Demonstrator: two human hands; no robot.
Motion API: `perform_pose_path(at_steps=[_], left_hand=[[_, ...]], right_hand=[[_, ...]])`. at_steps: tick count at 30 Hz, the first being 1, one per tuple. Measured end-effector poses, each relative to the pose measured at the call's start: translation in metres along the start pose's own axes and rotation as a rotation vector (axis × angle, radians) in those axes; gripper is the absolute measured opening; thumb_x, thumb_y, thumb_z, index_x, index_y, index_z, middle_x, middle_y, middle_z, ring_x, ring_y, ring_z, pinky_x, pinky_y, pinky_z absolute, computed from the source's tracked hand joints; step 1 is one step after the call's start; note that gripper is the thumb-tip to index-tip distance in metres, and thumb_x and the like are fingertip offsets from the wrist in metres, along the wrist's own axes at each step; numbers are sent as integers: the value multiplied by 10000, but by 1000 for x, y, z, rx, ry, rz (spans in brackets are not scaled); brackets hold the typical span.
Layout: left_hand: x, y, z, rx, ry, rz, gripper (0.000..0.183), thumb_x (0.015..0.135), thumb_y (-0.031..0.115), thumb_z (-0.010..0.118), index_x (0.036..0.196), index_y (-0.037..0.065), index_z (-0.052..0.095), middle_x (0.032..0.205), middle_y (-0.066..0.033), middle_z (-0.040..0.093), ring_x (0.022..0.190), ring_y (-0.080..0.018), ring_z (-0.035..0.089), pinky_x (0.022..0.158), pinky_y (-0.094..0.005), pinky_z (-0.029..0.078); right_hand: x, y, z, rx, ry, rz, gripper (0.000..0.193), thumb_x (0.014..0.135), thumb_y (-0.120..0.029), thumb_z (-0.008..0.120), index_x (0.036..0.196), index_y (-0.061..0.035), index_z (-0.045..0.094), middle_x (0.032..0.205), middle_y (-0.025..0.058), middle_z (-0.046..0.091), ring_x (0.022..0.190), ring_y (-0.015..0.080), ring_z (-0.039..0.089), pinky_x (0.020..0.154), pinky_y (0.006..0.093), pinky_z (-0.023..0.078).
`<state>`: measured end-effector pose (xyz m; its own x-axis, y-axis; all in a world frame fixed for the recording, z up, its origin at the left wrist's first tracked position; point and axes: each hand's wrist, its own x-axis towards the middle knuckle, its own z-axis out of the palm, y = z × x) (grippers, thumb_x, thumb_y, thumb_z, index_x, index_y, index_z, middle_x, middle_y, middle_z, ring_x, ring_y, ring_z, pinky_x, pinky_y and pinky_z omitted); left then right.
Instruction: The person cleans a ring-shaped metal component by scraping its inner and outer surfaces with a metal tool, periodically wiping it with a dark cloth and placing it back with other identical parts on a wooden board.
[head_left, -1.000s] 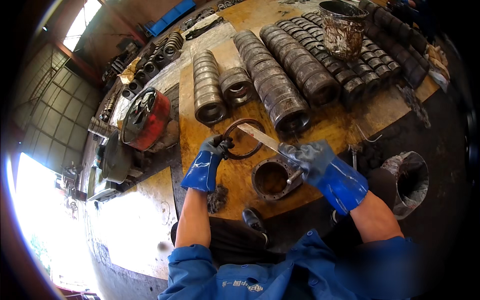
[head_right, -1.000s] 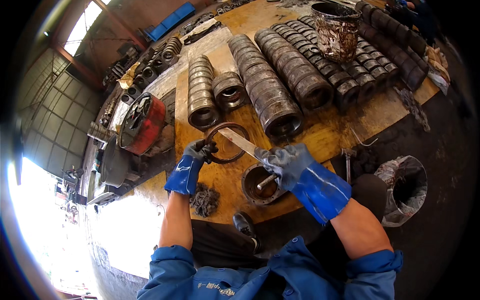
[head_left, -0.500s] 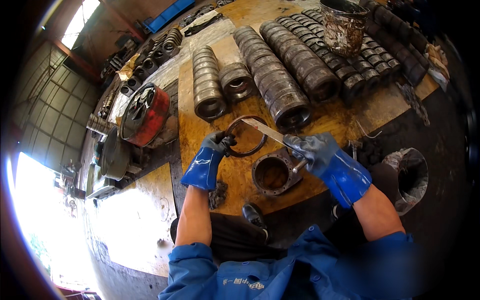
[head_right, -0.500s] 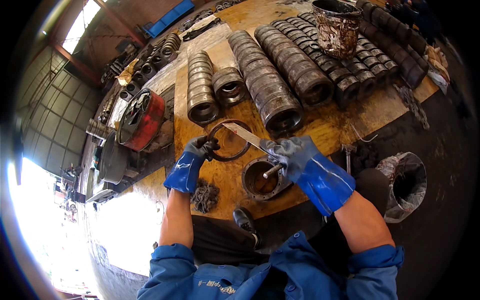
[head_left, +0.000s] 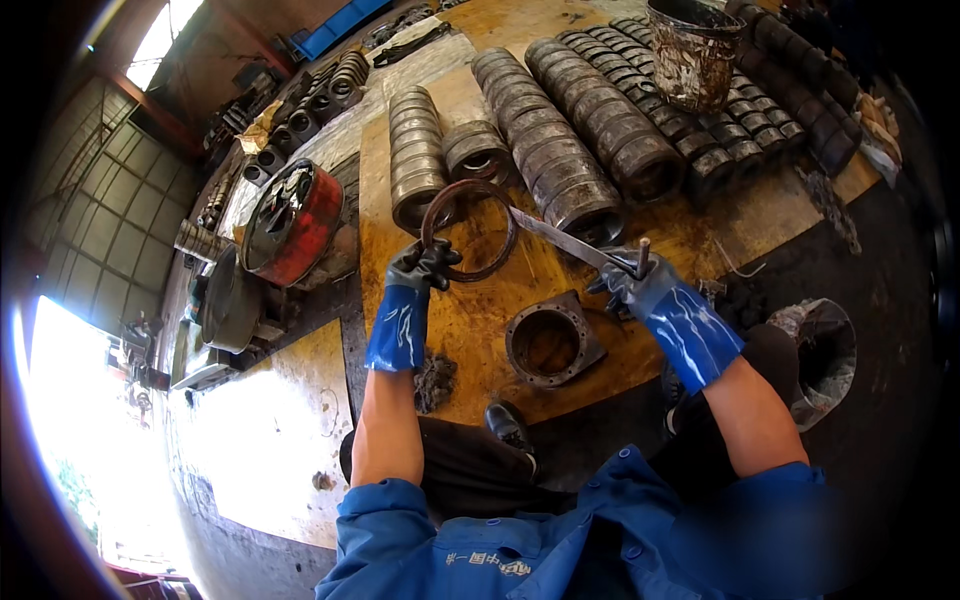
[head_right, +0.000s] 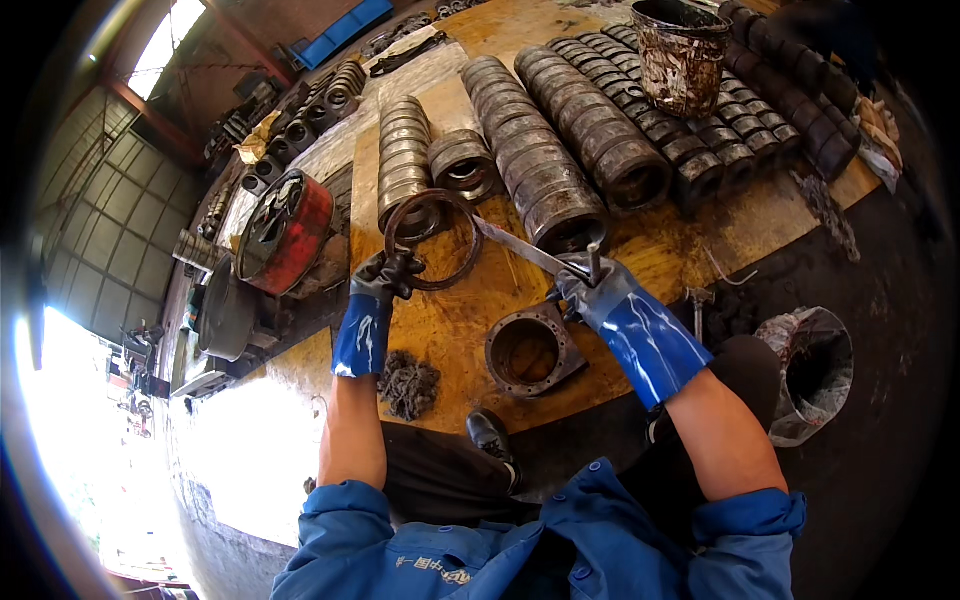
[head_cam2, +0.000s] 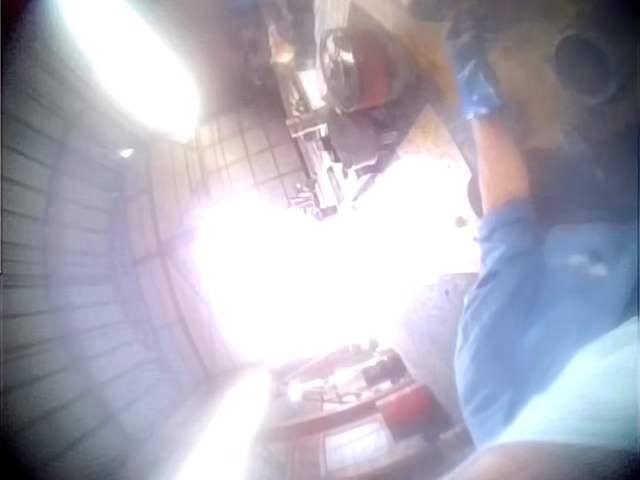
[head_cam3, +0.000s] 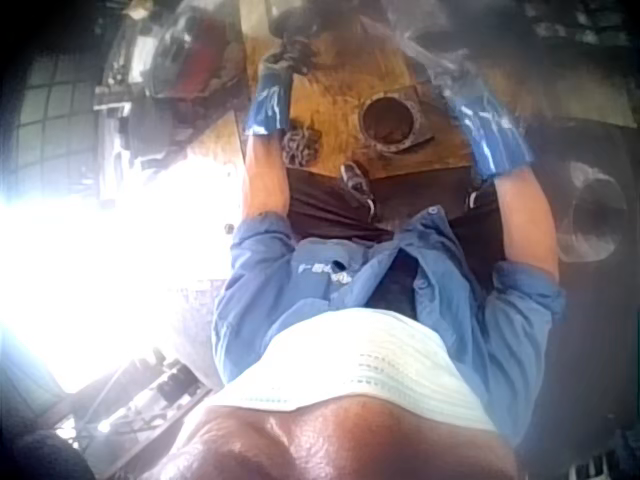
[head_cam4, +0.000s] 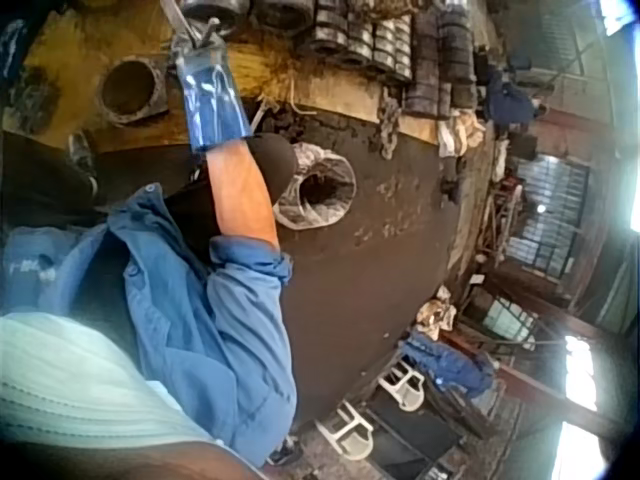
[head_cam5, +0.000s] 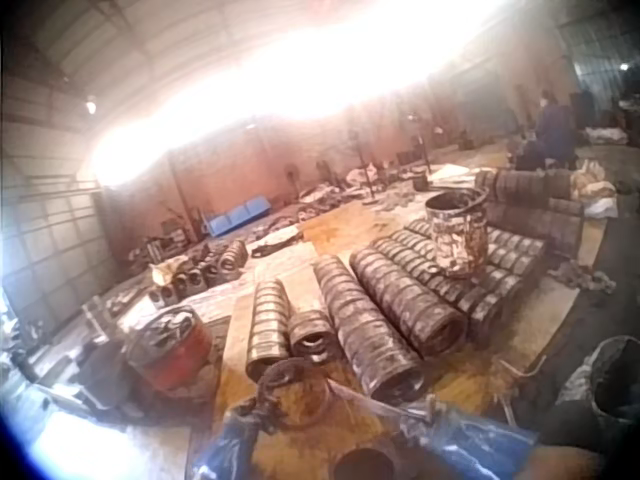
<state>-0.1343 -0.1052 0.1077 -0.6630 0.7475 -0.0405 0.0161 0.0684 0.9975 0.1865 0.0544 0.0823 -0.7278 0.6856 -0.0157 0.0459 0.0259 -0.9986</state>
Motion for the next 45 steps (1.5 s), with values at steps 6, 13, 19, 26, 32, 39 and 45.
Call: perform_pose_path(at_steps=[6,13,19,26,32,39,45], left_hand=[[-2,3,10,-123,-13,196,253,926,227,612,1046,5,640,855,-134,696,515,-104,546,462,-228,428],[-2,-6,26,-238,33,281,243,929,231,606,1039,17,635,874,-128,694,555,-111,558,487,-252,443],[0,-11,42,-327,52,299,211,929,185,597,1072,32,619,896,-76,669,615,-142,573,546,-263,478],[1,-4,42,-514,79,314,220,942,158,551,1099,7,582,876,-75,652,617,-149,570,556,-279,489],[-1,-4,24,-333,4,327,293,926,239,614,1130,28,611,941,-72,679,648,-142,559,601,-279,479],[7,-2,1,-155,-231,263,389,883,216,658,1140,-62,569,958,-200,677,565,-193,625,464,-296,495],[20,-23,-12,-398,-562,48,485,816,166,704,1159,-128,529,997,-260,656,575,-222,650,477,-303,518]], right_hand=[[-7,-11,5,459,-39,244,396,932,-247,580,1213,26,527,896,164,697,605,169,659,468,254,518],[-12,-26,27,748,-8,526,299,921,-192,575,1117,32,546,904,203,678,580,183,621,457,298,508],[-3,-23,33,965,-6,743,284,932,-172,543,1130,31,540,942,190,664,609,180,596,516,319,522],[-5,-32,38,1113,-155,770,345,952,-281,514,1126,11,573,914,160,676,586,160,591,520,315,510],[-3,-28,29,925,-89,527,480,951,-418,486,1157,10,554,964,195,678,576,178,604,456,282,502],[4,5,4,618,50,130,333,904,-273,615,1066,17,601,810,109,658,703,186,660,556,278,539],[-6,-18,12,132,171,-69,296,898,-235,641,1067,8,657,793,45,662,698,71,603,609,219,476]])
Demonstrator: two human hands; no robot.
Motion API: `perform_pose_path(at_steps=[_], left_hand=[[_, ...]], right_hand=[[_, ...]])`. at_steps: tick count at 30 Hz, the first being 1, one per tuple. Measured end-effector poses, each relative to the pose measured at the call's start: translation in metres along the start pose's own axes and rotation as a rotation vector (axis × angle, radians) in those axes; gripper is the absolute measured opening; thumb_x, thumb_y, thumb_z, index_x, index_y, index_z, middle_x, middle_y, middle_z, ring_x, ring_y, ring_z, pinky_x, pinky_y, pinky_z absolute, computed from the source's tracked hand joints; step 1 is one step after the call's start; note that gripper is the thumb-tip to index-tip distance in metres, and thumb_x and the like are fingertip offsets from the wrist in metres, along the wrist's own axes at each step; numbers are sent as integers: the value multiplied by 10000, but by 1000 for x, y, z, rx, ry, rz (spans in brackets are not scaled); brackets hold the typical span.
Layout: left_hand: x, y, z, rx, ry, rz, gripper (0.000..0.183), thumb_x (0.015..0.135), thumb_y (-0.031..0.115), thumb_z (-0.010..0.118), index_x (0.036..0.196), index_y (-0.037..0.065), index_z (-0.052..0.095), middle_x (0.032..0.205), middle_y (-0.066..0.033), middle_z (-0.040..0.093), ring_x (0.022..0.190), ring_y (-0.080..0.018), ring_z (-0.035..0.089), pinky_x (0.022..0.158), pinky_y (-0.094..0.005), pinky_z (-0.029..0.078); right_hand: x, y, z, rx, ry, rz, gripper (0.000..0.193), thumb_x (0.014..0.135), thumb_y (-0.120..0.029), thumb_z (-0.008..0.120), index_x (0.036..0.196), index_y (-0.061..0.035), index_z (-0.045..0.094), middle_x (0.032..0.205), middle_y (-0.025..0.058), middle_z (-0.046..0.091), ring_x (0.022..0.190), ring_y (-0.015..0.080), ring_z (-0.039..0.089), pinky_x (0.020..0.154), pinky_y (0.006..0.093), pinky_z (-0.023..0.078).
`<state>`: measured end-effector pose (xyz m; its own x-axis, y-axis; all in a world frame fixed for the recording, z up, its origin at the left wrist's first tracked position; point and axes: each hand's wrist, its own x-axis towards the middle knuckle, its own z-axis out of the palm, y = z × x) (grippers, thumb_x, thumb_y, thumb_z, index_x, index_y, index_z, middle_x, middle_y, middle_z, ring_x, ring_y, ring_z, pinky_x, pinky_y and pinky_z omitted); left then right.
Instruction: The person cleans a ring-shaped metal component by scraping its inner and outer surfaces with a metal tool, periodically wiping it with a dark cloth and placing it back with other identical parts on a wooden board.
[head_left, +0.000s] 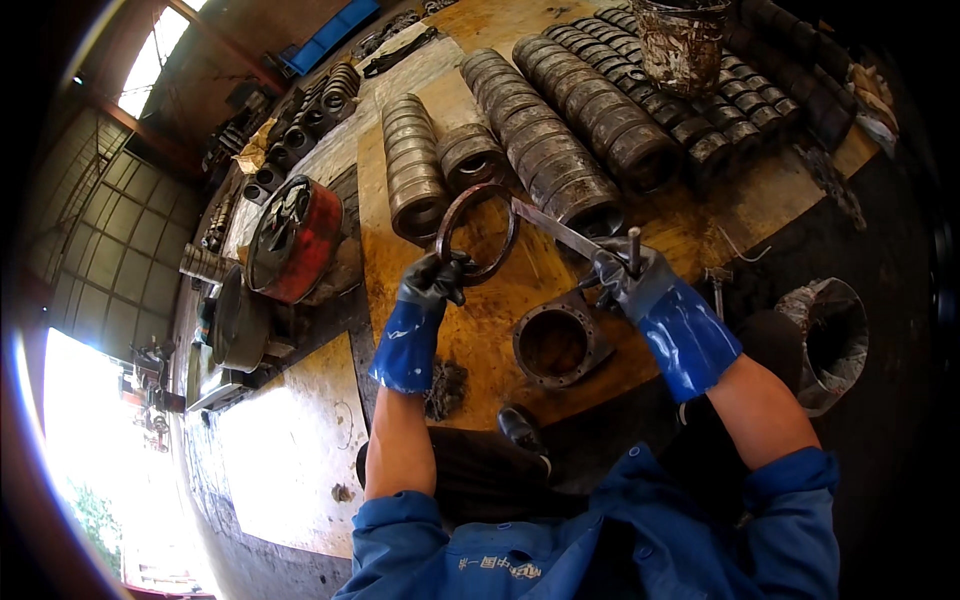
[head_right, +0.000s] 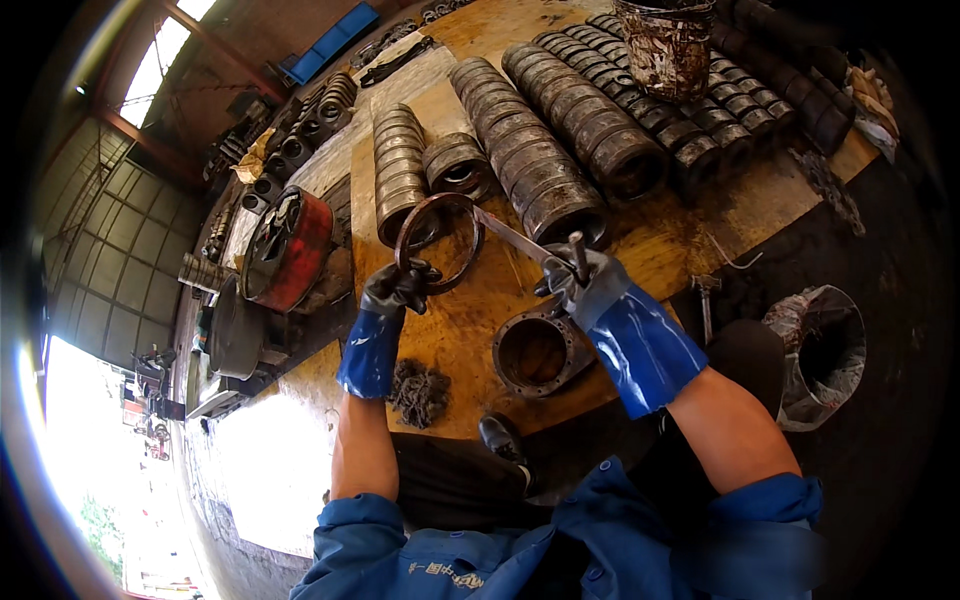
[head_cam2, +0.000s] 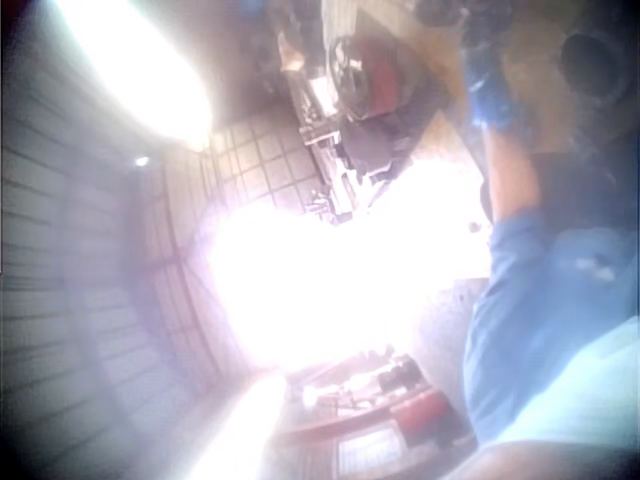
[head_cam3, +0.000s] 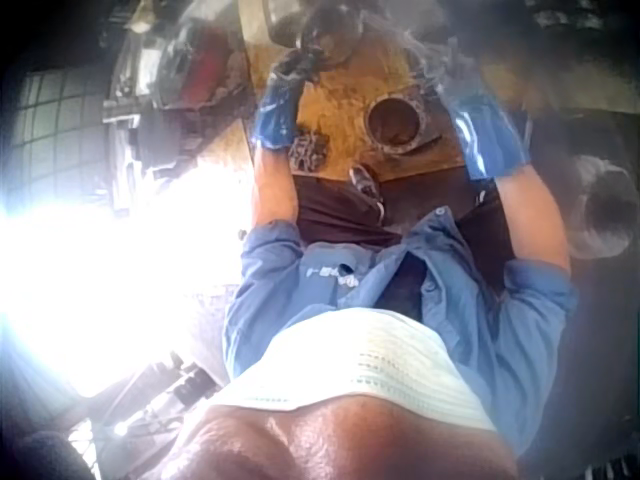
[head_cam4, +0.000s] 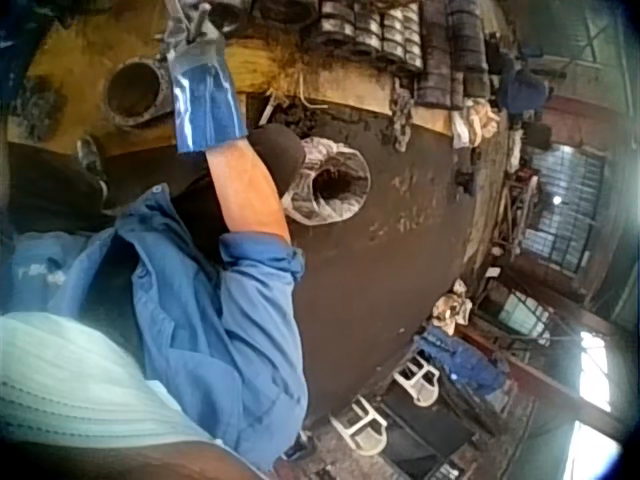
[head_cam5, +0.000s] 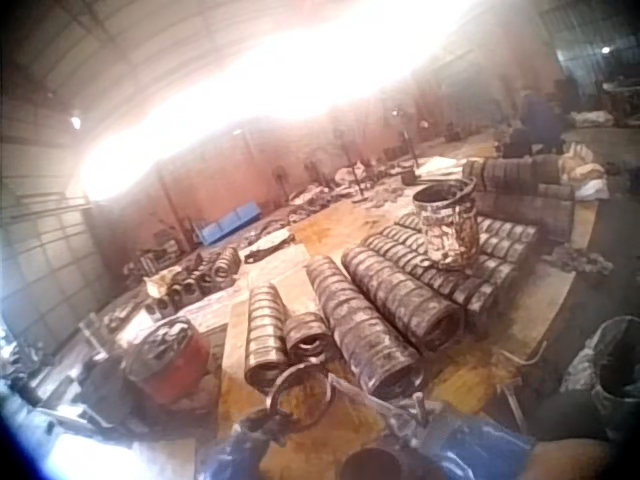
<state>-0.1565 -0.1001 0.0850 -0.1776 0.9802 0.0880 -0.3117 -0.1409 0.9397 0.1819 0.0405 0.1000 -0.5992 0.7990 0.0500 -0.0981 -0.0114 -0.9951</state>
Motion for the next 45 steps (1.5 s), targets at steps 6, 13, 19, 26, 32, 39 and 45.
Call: perform_pose_path(at_steps=[6,13,19,26,32,39,45], left_hand=[[-2,3,38,389,423,-12,288,890,148,620,1098,-49,588,1001,-228,667,522,-180,608,465,-284,500],[3,0,41,179,546,259,236,918,148,581,1098,-4,606,903,-167,690,547,-177,611,462,-287,498],[0,1,41,117,395,362,207,904,137,598,1030,-25,621,856,-164,683,600,-206,643,510,-312,521],[9,-9,52,185,400,334,192,904,102,590,992,-68,600,809,-136,654,602,-209,621,520,-325,508],[11,-11,38,-34,230,188,285,902,84,595,1110,-104,545,902,-145,631,608,-173,584,516,-300,468],[11,-7,57,244,325,83,371,944,169,414,1135,-125,534,870,-182,644,528,-126,523,502,-267,437],[16,-7,59,-84,351,-155,296,951,131,425,1117,-57,582,894,-160,672,569,-156,581,459,-263,422]], right_hand=[[8,8,-3,-205,-62,-513,306,892,-129,539,1170,-23,609,950,61,686,773,127,654,661,298,536],[-8,-1,13,214,-118,60,377,938,-276,565,1189,5,545,873,166,691,598,210,663,511,300,546],[10,7,25,829,-114,730,422,962,-409,465,1191,-59,518,917,202,678,483,188,560,409,346,455],[11,-20,20,810,23,784,430,932,-390,545,1172,-35,523,845,199,670,443,153,548,349,300,429],[18,-14,16,780,96,711,458,920,-395,573,1145,3,547,864,215,671,455,170,564,365,302,451],[19,37,9,374,197,176,411,927,-337,578,1122,25,570,814,150,664,534,146,583,440,268,467],[15,18,3,26,198,51,327,927,-248,594,1085,37,600,767,71,630,617,90,576,506,217,458]])
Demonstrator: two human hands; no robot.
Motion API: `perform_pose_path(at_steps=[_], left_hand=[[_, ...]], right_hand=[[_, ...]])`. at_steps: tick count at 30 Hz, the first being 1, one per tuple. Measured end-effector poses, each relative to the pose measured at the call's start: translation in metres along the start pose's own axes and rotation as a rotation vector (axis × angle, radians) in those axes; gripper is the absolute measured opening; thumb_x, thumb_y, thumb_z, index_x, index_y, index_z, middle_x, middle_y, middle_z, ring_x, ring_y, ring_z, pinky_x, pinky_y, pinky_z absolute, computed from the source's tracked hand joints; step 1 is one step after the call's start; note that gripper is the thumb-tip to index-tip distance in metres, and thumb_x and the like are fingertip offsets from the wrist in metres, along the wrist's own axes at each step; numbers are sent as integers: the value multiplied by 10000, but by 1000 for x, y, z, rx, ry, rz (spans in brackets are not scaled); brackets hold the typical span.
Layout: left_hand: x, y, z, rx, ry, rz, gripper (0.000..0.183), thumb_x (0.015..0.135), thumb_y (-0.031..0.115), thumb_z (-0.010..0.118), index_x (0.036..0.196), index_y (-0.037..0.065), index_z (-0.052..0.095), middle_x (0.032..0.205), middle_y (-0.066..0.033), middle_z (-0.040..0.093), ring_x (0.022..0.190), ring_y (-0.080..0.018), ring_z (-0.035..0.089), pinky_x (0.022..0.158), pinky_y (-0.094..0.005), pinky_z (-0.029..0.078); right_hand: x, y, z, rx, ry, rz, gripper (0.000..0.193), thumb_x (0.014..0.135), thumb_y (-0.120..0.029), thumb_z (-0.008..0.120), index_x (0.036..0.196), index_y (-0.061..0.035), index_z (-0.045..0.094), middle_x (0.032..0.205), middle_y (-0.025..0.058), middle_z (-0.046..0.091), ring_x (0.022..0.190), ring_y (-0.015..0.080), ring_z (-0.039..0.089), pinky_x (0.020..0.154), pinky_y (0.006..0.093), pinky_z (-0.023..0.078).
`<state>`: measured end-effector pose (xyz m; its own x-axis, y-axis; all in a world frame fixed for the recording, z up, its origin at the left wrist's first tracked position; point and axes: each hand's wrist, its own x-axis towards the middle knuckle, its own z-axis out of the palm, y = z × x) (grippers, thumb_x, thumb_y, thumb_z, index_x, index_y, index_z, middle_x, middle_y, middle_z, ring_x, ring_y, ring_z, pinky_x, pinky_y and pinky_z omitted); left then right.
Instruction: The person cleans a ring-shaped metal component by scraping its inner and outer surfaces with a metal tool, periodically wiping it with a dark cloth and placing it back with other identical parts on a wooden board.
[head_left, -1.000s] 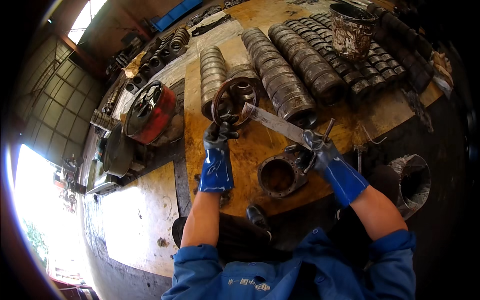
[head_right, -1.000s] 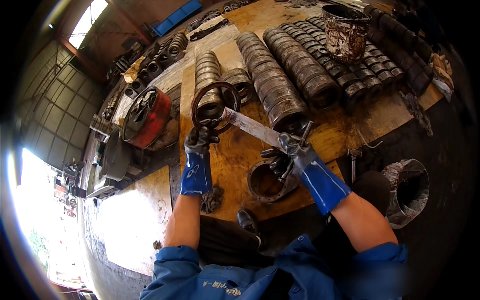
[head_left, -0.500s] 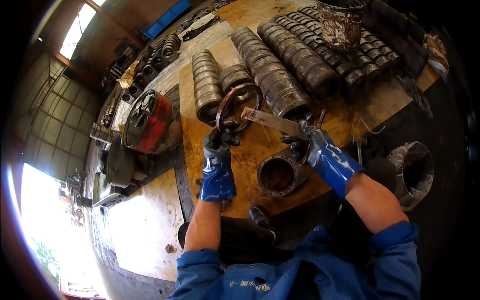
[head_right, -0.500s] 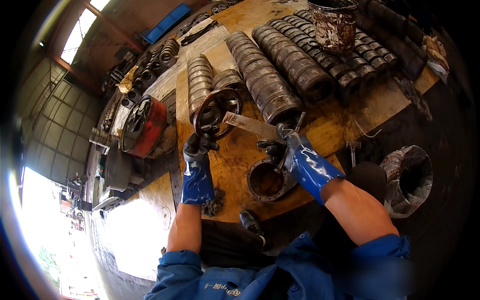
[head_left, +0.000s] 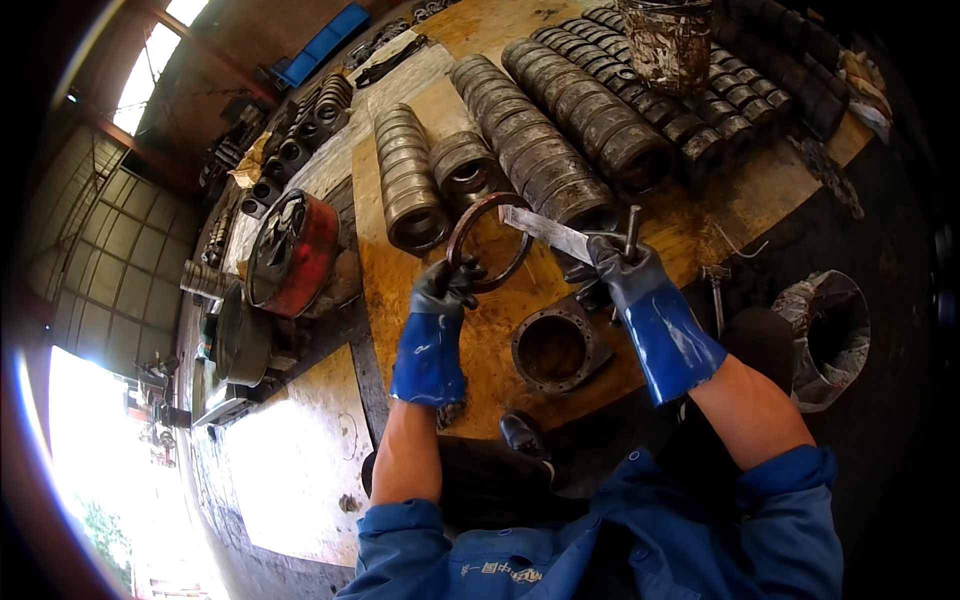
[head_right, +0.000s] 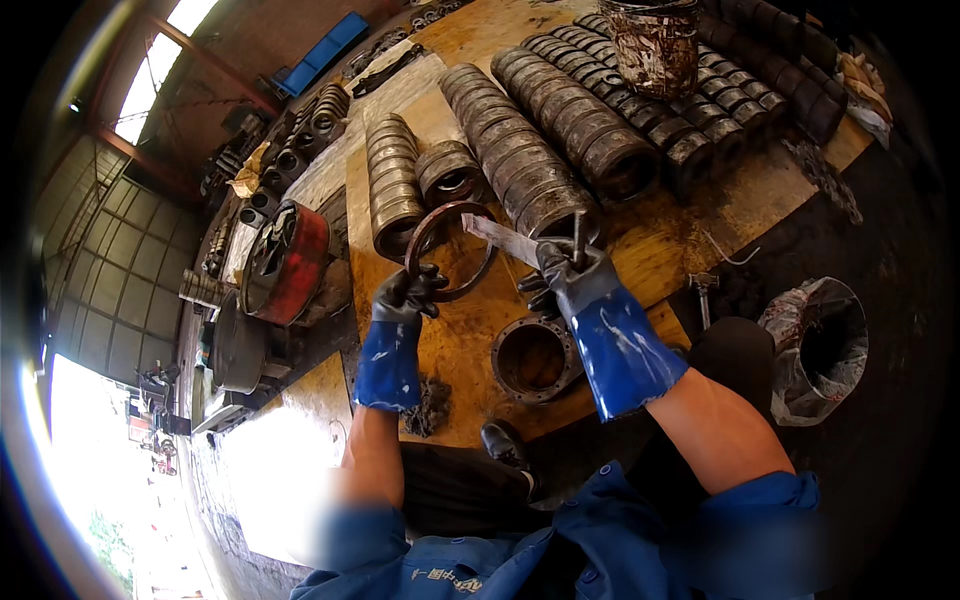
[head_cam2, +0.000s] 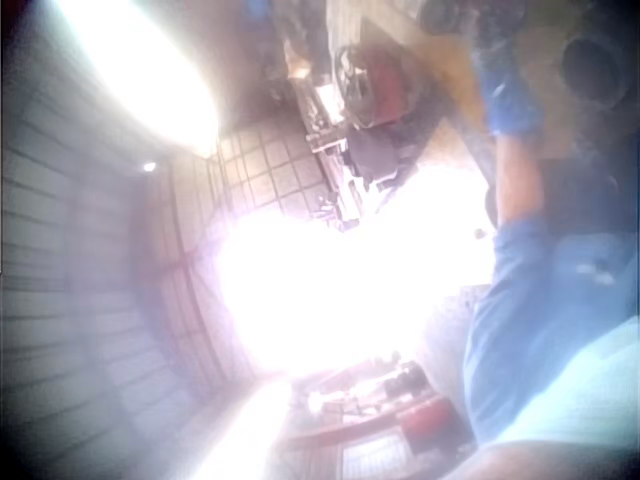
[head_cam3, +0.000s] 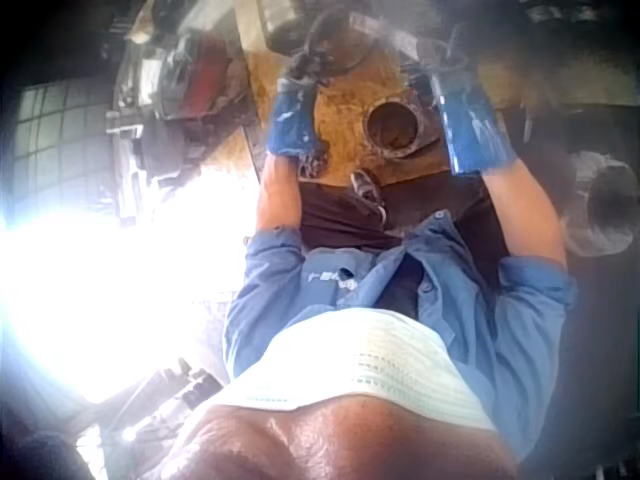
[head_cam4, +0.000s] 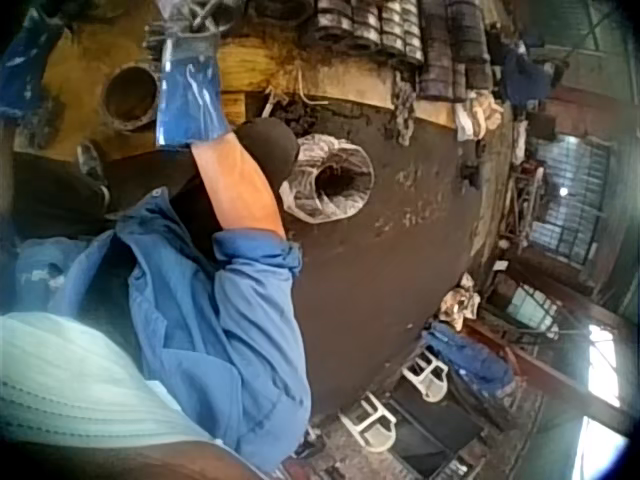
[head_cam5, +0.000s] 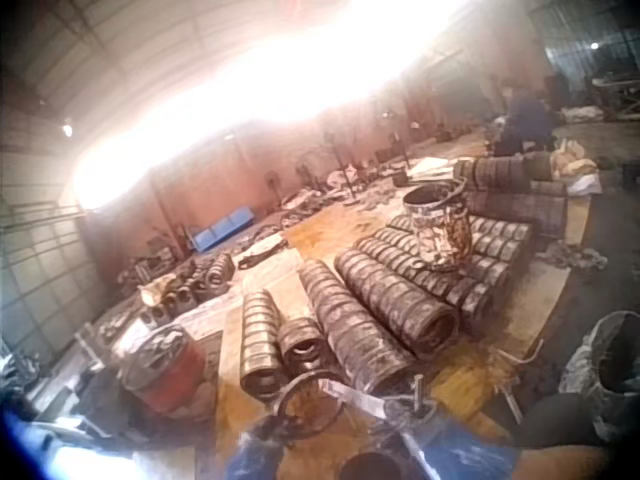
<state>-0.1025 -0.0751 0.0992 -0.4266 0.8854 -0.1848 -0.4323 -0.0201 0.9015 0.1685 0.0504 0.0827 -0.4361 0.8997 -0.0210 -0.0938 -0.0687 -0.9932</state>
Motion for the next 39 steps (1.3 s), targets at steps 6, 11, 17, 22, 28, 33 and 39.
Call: perform_pose_path(at_steps=[6,11,17,22,28,33,39], left_hand=[[-6,-13,18,525,78,59,313,877,-84,473,1132,39,608,930,-100,693,604,-108,591,453,-223,406],[-3,10,-20,293,125,161,235,909,-3,505,1116,42,605,917,-123,692,599,-129,605,464,-230,433],[-13,24,-28,-330,361,276,234,966,181,506,1164,79,579,1082,-109,661,757,-180,618,584,-272,517],[-14,25,-36,-434,196,332,246,968,190,509,1185,92,572,1076,-91,663,780,-191,609,608,-274,525],[-19,21,-19,-395,164,350,307,981,273,487,1228,93,521,1150,-77,609,739,-166,580,571,-246,518],[-20,19,-4,-276,265,351,334,993,290,458,1208,46,537,1156,-89,620,768,-160,593,640,-251,533],[-27,18,-8,-77,247,391,201,952,182,560,1095,42,588,1018,-140,668,761,-196,623,618,-311,534]], right_hand=[[-24,-24,9,99,-248,-243,248,917,-91,574,1133,28,607,818,53,652,661,80,599,526,184,465],[-28,-34,5,-414,-417,-630,331,833,-9,603,1162,19,585,862,56,672,719,101,644,553,183,504],[-7,-19,-1,578,-220,62,350,951,-217,526,1165,60,532,908,243,661,713,240,687,458,296,565],[-8,-29,0,843,-414,405,512,896,-334,615,1218,46,496,908,260,658,561,259,661,463,347,571],[2,1,-7,926,-596,420,527,938,-293,453,1235,141,415,1032,349,600,636,316,680,504,376,595],[-9,-28,4,730,-297,492,445,925,-383,558,1150,0,539,829,206,680,438,207,598,360,324,495],[-7,-38,-6,784,-314,431,508,928,-346,520,1194,86,486,926,284,656,532,251,640,442,356,553]])
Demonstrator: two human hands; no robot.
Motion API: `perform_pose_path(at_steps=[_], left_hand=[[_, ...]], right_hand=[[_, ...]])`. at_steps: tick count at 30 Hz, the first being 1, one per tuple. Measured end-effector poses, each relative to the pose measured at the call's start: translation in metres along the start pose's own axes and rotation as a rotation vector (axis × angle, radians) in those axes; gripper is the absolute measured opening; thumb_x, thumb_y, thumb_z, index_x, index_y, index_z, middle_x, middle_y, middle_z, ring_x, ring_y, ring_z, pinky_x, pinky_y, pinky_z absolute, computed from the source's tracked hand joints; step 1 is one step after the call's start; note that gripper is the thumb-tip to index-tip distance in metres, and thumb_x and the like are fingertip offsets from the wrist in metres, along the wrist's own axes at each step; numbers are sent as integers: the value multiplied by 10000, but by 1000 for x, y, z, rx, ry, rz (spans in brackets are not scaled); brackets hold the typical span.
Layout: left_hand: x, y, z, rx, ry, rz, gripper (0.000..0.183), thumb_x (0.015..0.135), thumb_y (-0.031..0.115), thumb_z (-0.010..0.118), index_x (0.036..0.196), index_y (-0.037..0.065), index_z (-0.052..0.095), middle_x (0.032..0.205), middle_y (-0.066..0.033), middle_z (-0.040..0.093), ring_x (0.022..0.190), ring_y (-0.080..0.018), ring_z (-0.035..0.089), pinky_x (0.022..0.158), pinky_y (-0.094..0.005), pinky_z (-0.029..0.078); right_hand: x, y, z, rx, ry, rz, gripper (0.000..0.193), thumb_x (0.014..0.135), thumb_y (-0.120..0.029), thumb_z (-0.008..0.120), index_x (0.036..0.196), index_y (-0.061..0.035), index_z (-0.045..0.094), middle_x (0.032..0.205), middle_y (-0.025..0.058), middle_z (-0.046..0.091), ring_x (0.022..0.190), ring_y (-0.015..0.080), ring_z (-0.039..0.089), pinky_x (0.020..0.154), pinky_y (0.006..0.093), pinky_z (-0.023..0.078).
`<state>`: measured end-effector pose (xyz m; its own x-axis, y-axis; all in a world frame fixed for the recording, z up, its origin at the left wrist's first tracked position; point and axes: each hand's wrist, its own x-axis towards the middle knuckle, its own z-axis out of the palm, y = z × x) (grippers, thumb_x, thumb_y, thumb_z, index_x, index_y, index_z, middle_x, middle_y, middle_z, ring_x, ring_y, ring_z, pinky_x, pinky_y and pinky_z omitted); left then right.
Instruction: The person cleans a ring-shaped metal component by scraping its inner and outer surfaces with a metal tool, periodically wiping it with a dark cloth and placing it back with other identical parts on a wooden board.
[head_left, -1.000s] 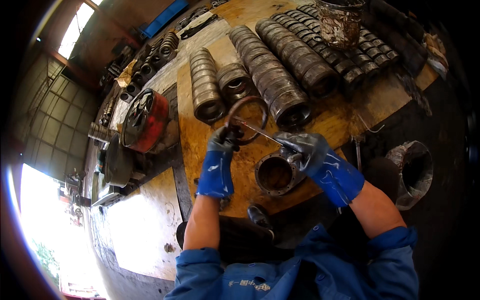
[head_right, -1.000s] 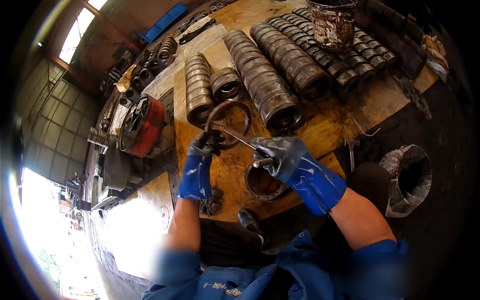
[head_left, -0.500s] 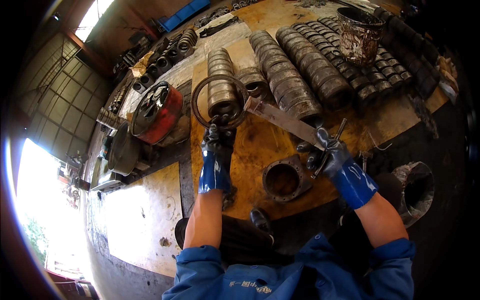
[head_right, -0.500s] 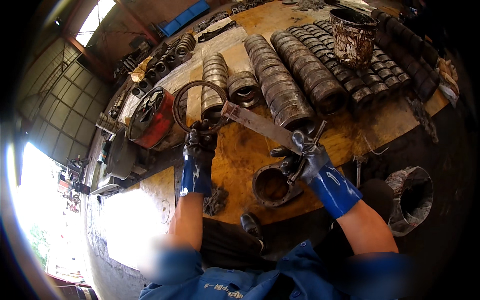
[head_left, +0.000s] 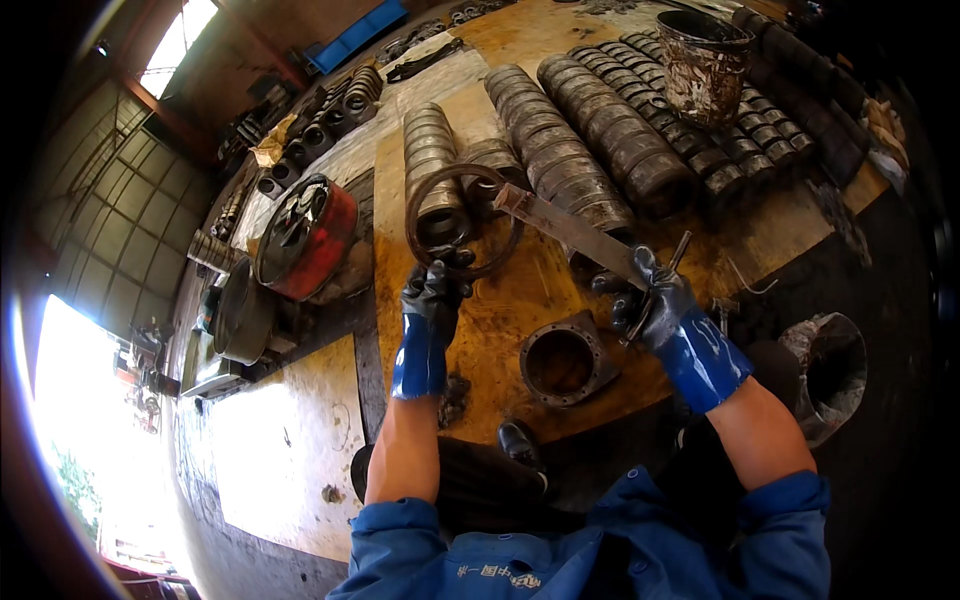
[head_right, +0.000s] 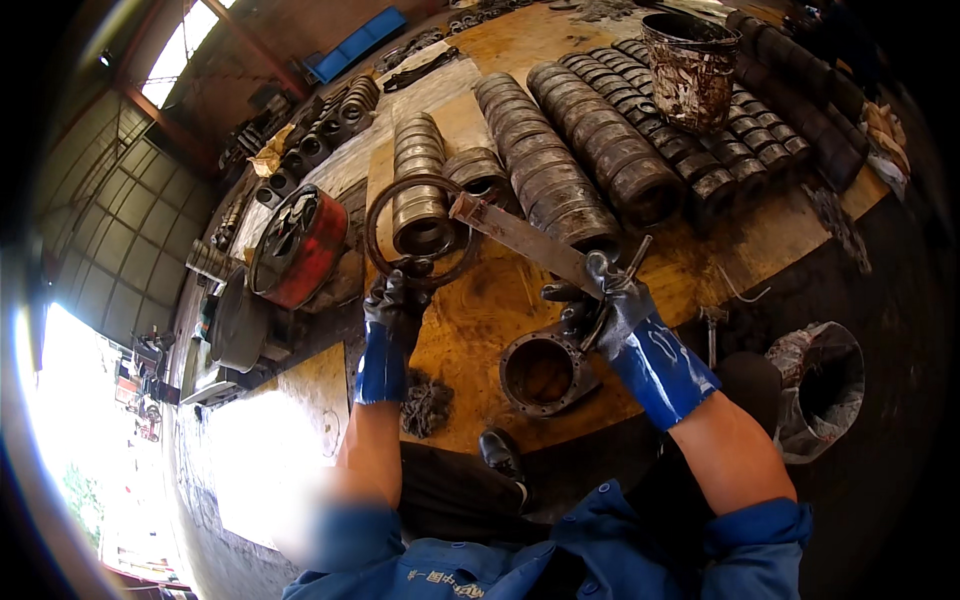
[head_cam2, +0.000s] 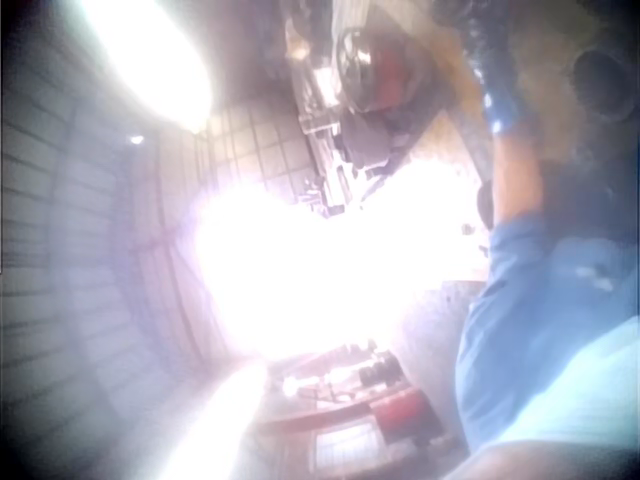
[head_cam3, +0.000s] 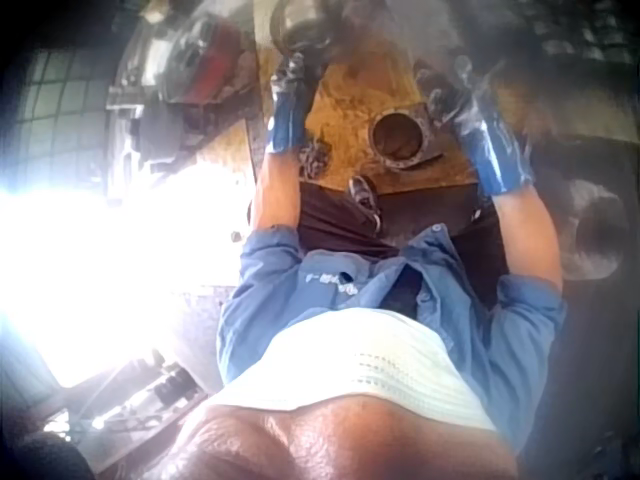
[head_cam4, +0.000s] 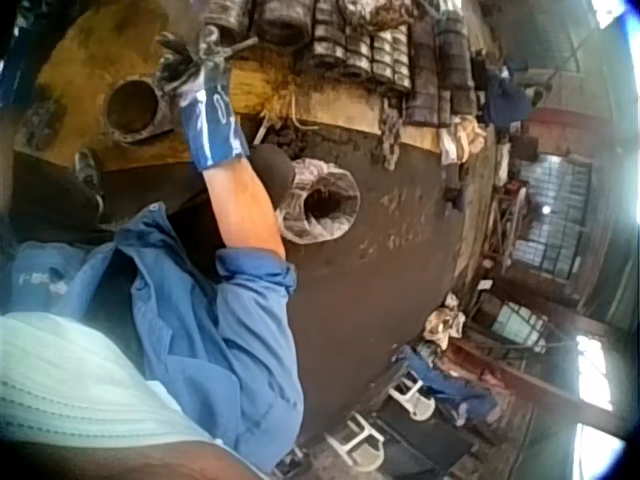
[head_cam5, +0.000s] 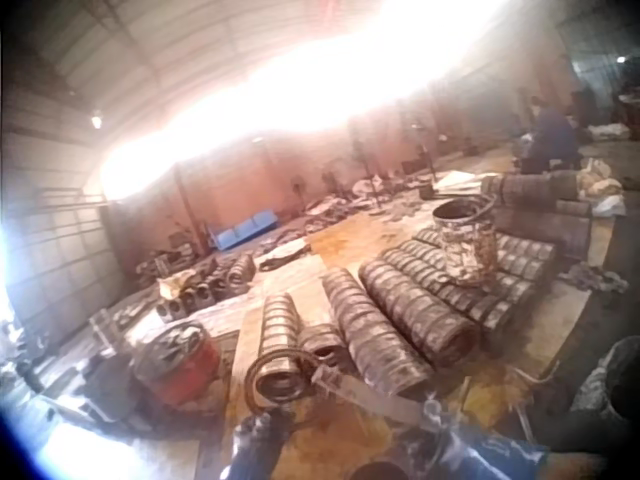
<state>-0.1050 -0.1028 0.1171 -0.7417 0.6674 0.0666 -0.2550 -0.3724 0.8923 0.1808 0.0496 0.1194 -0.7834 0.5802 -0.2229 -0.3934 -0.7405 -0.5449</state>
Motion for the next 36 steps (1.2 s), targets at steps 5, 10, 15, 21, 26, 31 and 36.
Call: perform_pose_path(at_steps=[5,10,15,21,26,31,36], left_hand=[[-4,0,4,257,-271,-1,258,952,191,554,1091,-23,592,932,-172,689,613,-174,624,530,-267,499],[1,-3,-1,367,-360,-68,264,946,181,559,1095,-33,595,935,-180,690,586,-178,634,494,-261,499],[11,-5,-10,386,-392,-158,271,932,176,581,1085,-47,595,934,-195,687,564,-198,644,479,-272,512],[12,7,-15,333,-522,-239,288,921,190,596,1083,-48,600,928,-200,687,596,-210,667,478,-277,520],[-5,15,-13,480,-544,-174,372,932,337,587,1063,-9,622,896,-151,700,581,-152,625,493,-258,478],[-5,14,-8,455,-434,-154,353,935,327,587,1085,10,618,926,-133,695,672,-150,636,532,-256,469],[0,13,-21,386,-348,-133,320,943,300,578,1091,19,617,946,-128,691,726,-154,640,549,-265,470]], right_hand=[[0,-4,-3,21,-4,-3,483,898,-330,605,1174,56,516,874,259,670,499,240,628,422,337,539],[-3,2,-3,-117,-15,-26,458,909,-346,599,1160,35,551,846,211,681,485,201,628,396,313,524],[-1,9,-8,-117,9,-110,424,902,-315,616,1139,33,568,845,221,679,501,217,632,408,318,528],[3,9,-20,-112,-89,-106,421,903,-315,616,1137,32,569,848,219,681,540,222,650,429,321,538],[-30,2,24,-458,-28,-60,330,934,-271,565,1126,-2,587,900,157,692,652,179,678,544,269,565],[36,27,-79,-806,-284,-392,312,951,-262,517,1126,-14,590,875,139,691,652,186,679,564,277,576],[-3,-4,-8,-111,-92,43,539,916,-373,554,1181,95,518,899,250,672,551,242,663,407,314,542]])
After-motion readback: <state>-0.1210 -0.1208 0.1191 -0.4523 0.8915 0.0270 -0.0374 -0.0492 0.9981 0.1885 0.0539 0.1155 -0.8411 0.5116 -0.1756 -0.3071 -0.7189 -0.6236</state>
